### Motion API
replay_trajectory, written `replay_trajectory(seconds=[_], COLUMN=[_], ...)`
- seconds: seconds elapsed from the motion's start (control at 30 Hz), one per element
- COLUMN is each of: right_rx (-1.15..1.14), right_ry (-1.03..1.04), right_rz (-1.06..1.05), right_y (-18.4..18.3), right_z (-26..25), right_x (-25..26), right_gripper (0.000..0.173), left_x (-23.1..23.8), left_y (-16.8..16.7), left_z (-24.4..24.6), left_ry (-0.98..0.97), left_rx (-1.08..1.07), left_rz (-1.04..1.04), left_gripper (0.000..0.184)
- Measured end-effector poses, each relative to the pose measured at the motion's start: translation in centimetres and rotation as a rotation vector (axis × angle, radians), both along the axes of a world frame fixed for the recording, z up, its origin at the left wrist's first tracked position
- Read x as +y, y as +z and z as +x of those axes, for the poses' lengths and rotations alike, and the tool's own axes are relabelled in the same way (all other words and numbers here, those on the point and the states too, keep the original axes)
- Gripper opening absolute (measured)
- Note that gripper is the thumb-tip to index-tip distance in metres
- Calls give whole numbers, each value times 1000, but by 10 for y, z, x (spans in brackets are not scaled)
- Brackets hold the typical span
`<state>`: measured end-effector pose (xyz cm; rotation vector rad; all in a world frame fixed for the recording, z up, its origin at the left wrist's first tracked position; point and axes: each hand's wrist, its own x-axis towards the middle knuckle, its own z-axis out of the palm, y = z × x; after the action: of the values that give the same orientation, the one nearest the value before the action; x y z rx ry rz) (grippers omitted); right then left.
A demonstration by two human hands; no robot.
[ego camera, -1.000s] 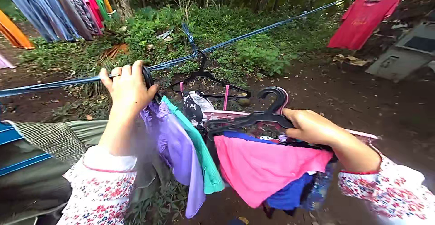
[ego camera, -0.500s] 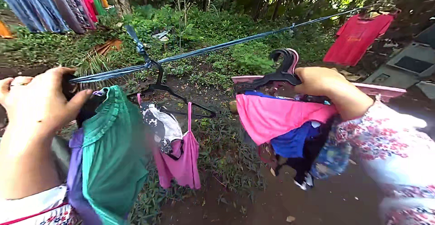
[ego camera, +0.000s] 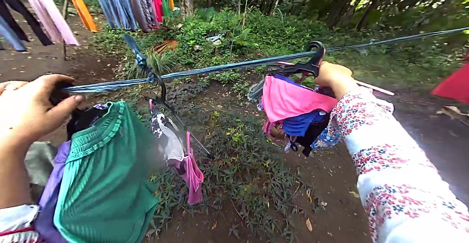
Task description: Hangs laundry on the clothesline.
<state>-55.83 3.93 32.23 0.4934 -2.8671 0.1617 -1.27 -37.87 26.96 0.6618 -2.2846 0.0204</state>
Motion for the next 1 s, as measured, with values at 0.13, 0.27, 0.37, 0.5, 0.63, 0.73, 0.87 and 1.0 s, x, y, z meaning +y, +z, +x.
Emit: replay_trajectory(seconds=[0.13,0.27,0.37,0.5,0.63,0.73,0.87,1.0], right_rx=[-26,-13,24,130,21,-368,-574,-555], right_ry=[-66,-67,-62,-15,594,941,922,873], right_rz=[-13,-33,-115,-318,-503,-530,-509,-713], right_y=[-37,-83,-101,-99,-84,-86,-95,-90], right_z=[-11,-12,11,93,220,312,350,334], right_x=[1,13,15,-7,-77,-155,-226,-219], right_gripper=[56,54,52,82,65,85,73,55], left_x=[7,1,-8,-14,-19,-20,-24,-27], left_y=[8,4,-1,5,17,23,15,2], left_z=[-8,-12,-8,2,8,15,6,-2], left_ry=[43,27,-46,-127,-205,-197,-193,-165], left_rx=[-45,-94,-114,-192,-252,-285,-317,-238], left_rz=[22,72,57,83,140,129,75,27], left_gripper=[49,52,59,57,58,56,50,48])
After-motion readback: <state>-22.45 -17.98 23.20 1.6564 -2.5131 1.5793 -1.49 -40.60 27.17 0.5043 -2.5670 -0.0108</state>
